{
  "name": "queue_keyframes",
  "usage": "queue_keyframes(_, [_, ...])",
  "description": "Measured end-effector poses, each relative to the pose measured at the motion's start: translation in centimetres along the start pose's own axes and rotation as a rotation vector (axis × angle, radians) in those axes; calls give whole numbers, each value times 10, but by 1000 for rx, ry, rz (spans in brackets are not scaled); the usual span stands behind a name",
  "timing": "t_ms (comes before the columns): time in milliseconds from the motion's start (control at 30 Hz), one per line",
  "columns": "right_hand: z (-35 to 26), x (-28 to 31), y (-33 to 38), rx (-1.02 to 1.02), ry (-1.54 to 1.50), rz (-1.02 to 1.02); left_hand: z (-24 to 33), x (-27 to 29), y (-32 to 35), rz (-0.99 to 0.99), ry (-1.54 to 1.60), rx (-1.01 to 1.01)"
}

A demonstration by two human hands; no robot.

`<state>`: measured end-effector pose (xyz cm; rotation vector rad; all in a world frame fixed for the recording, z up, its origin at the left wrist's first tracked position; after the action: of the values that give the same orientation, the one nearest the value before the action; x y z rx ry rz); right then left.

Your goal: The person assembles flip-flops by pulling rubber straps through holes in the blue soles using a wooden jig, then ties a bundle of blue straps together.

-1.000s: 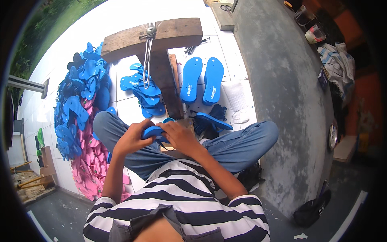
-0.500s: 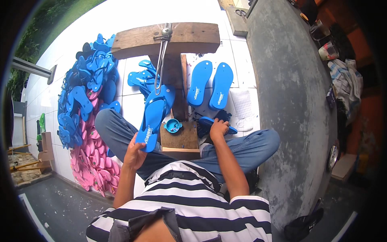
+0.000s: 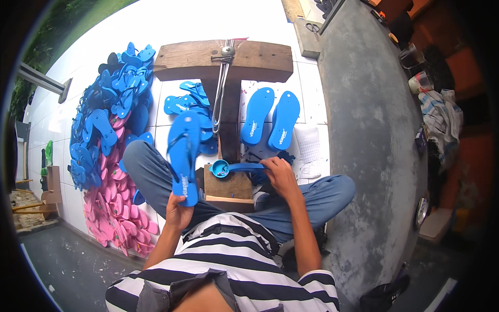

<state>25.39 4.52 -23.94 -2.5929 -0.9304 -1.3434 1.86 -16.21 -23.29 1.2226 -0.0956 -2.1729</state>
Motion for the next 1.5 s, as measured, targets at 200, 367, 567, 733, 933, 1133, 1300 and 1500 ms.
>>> queue_keyframes(200, [-14,-41,7,-156,-755,-370,15,-19,-9,-30,-39,-88])
queue_keyframes(367, [-2,-104,38,-294,-557,-496,8,-37,-28,-110,-120,-105])
queue_keyframes(567, [-11,-46,61,-273,-778,-152,-8,-19,-61,-12,-239,-209])
queue_keyframes(733, [-78,-2,41,-187,-679,92,-20,-20,-67,-81,-407,-180])
queue_keyframes(933, [-79,-33,7,-150,-754,105,-23,-13,-60,-162,-393,-82])
queue_keyframes(1133, [-101,-58,-28,-272,-941,66,-30,3,-39,-190,-545,-71])
queue_keyframes(1300, [-90,-88,-38,-306,-1055,166,-8,7,-30,-270,-768,-54])
queue_keyframes(1500, [-81,-118,-33,-426,-1202,170,-15,3,-9,-242,-940,-109])
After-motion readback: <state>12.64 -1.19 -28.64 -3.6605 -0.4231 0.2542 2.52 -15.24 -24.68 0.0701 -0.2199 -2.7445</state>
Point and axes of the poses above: each hand's wrist, its own y-axis away from the middle knuckle, its own x-axis out of the back of the hand, z = x × y, the point moved 6 cm from there along -y, towards the middle knuckle, and after that the axes turned 12 degrees about -x, right-handed, at the moved point
